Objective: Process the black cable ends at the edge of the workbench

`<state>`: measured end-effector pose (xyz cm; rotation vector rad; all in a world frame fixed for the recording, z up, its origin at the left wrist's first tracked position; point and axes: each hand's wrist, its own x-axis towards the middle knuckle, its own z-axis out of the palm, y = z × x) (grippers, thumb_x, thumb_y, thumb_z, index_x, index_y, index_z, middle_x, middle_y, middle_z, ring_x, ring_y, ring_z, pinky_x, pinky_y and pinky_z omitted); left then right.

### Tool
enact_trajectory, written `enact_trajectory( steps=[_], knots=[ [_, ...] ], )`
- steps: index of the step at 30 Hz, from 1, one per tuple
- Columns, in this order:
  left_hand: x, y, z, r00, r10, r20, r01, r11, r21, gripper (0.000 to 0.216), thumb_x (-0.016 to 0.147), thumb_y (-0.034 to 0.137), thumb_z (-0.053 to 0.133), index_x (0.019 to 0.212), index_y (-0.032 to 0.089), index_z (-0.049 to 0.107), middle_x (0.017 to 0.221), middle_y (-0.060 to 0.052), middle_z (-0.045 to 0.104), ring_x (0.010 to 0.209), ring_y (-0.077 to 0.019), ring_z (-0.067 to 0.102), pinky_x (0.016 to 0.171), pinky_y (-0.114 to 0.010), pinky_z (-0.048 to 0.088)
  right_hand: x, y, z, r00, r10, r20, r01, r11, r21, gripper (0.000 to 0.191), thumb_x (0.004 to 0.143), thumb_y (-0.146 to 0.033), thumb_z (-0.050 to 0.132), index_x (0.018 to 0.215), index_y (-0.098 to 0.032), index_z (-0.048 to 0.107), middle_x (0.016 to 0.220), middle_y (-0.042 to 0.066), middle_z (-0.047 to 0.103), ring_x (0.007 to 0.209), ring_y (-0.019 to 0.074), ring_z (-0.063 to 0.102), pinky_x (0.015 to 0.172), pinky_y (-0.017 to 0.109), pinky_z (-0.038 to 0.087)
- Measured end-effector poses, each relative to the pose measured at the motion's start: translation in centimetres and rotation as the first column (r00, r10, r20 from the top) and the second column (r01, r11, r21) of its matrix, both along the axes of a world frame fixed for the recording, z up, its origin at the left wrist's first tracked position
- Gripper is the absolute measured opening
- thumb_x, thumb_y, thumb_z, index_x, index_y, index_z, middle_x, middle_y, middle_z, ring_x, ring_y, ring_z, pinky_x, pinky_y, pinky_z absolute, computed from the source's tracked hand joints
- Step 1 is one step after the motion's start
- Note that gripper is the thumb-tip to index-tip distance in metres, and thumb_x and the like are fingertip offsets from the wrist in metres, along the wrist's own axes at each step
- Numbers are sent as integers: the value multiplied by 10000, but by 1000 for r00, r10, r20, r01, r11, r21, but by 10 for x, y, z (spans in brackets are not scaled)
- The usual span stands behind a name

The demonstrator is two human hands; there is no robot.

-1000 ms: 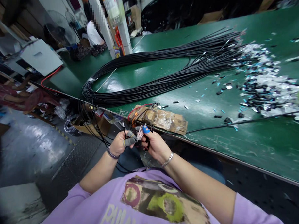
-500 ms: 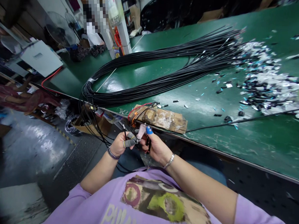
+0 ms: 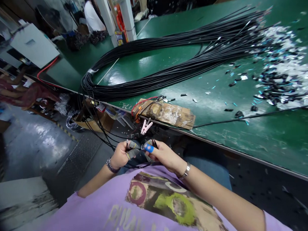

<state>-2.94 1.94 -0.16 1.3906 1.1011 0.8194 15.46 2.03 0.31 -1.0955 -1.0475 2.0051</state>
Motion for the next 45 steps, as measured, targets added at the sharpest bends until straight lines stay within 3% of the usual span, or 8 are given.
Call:
enact_trajectory(
  steps=[5,10,16,19,24,27,36,45],
  knots=[
    [0,-11,-5,987,35,-159,-24,998,66,292,661,404,715,680,139,594,604,7,561,560,-88,468,554,-196,385,0,1,-2,989,-21,147,-4,987,163,413,576,-535,736,666,-180,545,567,-37,476,525,99,381,505,250,336],
    [-1,-8,4,974,-146,-175,133,988,-84,329,745,457,617,670,140,564,542,8,566,463,-67,449,481,-176,357,2,-1,-2,985,-49,165,12,975,222,390,555,-501,763,662,-178,572,594,-21,511,564,114,410,550,264,364],
    [-7,6,15,985,-85,-147,105,986,129,352,680,458,682,638,127,567,550,28,513,510,-62,427,514,-180,366,5,7,5,998,-52,-26,51,999,-15,490,630,-654,624,637,-166,571,471,-48,416,418,65,273,397,224,199],
    [-10,22,23,993,-92,-78,98,992,78,366,661,471,693,668,124,580,533,31,506,470,-58,427,480,-185,359,3,24,9,997,-76,-27,74,994,-85,593,619,-736,552,685,-150,616,441,-60,379,381,57,243,372,223,172],
    [-11,50,30,991,-126,40,126,992,-6,437,590,526,722,642,121,569,494,27,515,433,-58,441,446,-186,345,-7,46,13,987,-160,-33,161,986,40,587,563,-750,594,657,-170,583,463,-53,425,389,56,291,379,210,189],
    [-9,59,28,988,-143,62,146,989,-38,455,572,541,727,631,118,570,469,29,511,416,-53,427,435,-184,329,-11,48,14,976,-186,-109,181,982,-52,532,571,-702,631,646,-181,558,471,-62,412,380,53,279,371,208,171],
    [0,69,15,963,-249,101,257,963,-75,449,582,532,727,612,119,555,473,33,503,420,-53,426,449,-192,344,-19,46,14,912,-355,-207,314,927,-204,463,500,-565,760,637,-146,619,457,-71,398,381,39,282,378,207,162],
    [0,69,12,957,-279,83,284,957,-57,435,620,526,704,608,120,548,465,34,500,416,-46,412,444,-184,331,-17,40,5,903,-333,-272,270,931,-246,481,586,-653,670,618,-183,569,458,-52,456,377,53,295,359,200,207]
  ],
)
